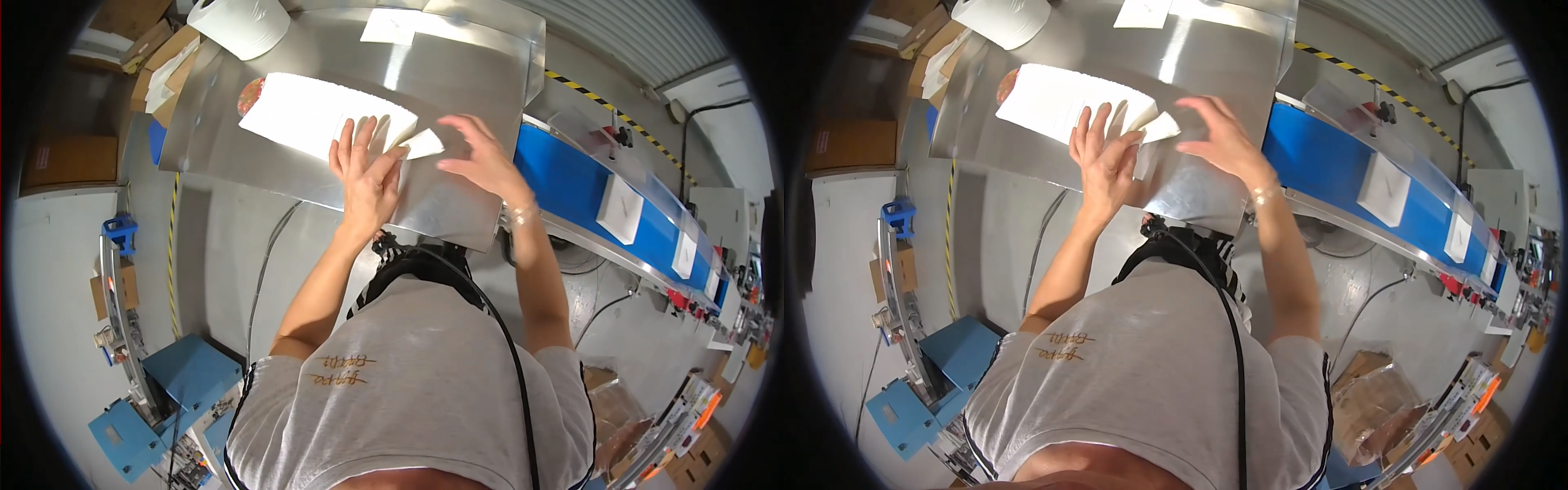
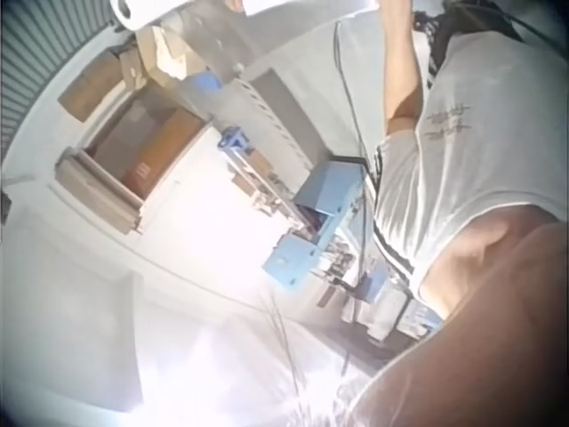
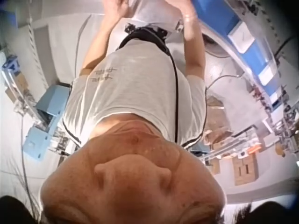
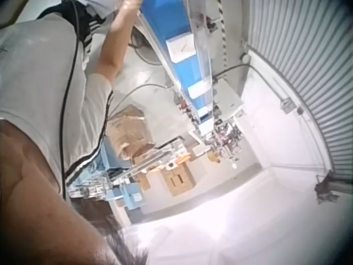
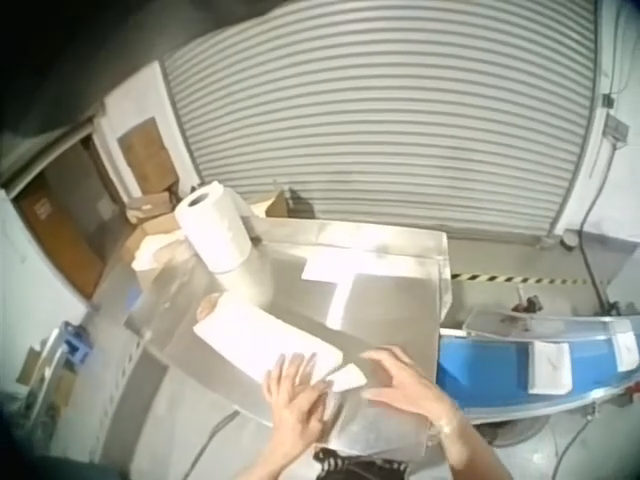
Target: Pick up stacks of paper sheets from the machine output and place them onto a moving conveyor belt for packaging.
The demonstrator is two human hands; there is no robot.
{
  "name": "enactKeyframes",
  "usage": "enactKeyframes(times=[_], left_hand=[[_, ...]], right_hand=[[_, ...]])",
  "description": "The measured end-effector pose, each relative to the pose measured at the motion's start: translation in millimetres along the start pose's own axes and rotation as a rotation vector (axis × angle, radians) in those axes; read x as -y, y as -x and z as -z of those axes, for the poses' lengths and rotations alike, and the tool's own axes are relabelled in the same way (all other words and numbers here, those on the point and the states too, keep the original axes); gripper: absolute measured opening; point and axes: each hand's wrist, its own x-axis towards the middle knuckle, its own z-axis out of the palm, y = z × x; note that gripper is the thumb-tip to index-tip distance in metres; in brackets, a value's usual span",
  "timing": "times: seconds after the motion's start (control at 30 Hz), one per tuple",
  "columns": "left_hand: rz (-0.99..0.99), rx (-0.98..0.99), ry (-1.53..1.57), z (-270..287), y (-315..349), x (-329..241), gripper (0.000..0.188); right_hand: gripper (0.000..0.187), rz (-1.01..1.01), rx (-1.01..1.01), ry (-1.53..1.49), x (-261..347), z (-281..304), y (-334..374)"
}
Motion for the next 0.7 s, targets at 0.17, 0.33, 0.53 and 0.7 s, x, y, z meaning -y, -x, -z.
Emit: enactKeyframes(times=[0.17,0.33,0.53,0.7], left_hand=[[0.063,0.021,-0.033,9,-4,-1,0.038],[0.052,-0.034,-0.003,4,-1,13,0.035],[0.035,-0.067,-0.028,2,-1,13,0.029],[0.025,-0.073,-0.049,3,-4,11,0.025]], right_hand=[[0.037,-0.065,0.074,-0.248,-18,-12,-5],[0.031,-0.281,-0.438,-0.242,-75,33,60],[0.059,-0.800,-0.639,0.727,-110,103,107],[0.061,-0.146,-0.453,0.696,-65,68,59]])
